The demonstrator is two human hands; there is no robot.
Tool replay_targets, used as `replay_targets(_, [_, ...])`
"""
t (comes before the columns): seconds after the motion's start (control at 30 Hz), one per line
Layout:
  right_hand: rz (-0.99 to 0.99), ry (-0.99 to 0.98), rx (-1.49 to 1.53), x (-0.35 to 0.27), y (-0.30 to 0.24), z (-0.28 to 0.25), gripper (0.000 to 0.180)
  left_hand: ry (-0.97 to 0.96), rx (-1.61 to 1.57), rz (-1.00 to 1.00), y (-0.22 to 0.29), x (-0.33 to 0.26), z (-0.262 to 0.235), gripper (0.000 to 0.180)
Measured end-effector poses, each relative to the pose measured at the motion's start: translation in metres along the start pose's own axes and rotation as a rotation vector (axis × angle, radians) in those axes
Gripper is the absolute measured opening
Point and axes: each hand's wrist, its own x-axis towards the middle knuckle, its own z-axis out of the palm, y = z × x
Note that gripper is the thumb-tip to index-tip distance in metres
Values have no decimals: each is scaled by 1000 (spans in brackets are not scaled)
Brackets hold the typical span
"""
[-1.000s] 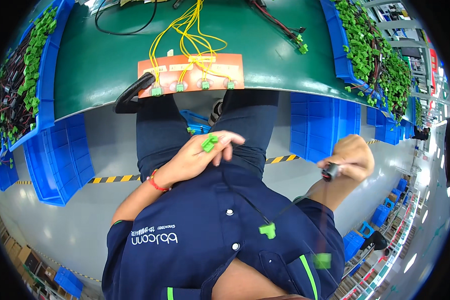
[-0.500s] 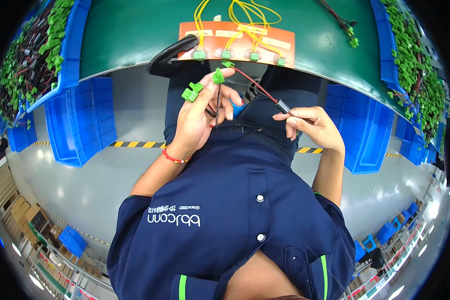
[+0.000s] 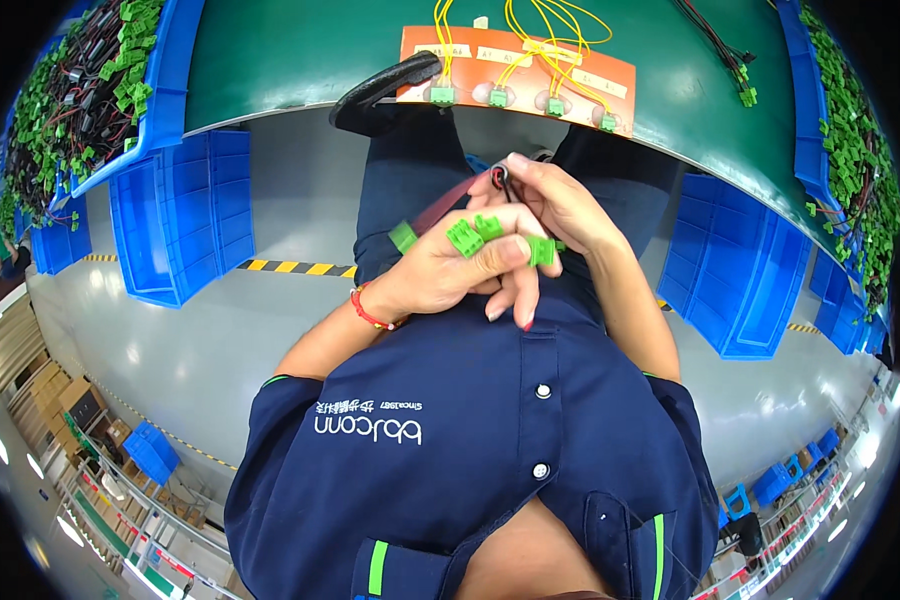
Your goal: The person sits at a workstation and repeatedly picks up green plastic connectors and black wires from blue bins. They insert the wires into the connectors and then plug the assembled units into a testing board mounted on the table. The person continues this repetitive assembly and testing cycle throughout the video.
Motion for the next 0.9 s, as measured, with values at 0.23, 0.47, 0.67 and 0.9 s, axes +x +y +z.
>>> replay_targets(0.23, [-167,-208,-75,4,-6,-4,26,308,58,217,-7,-20,-10,37])
replay_targets(0.47, [-467,10,-267,-30,-18,7,12,647,7,158,-4,-3,-27,39])
replay_targets(0.67, [-367,269,-86,-19,-2,21,17,733,167,277,-4,12,-34,36])
replay_targets(0.9, [-541,333,-141,-9,4,32,13,805,278,286,1,10,-35,31])
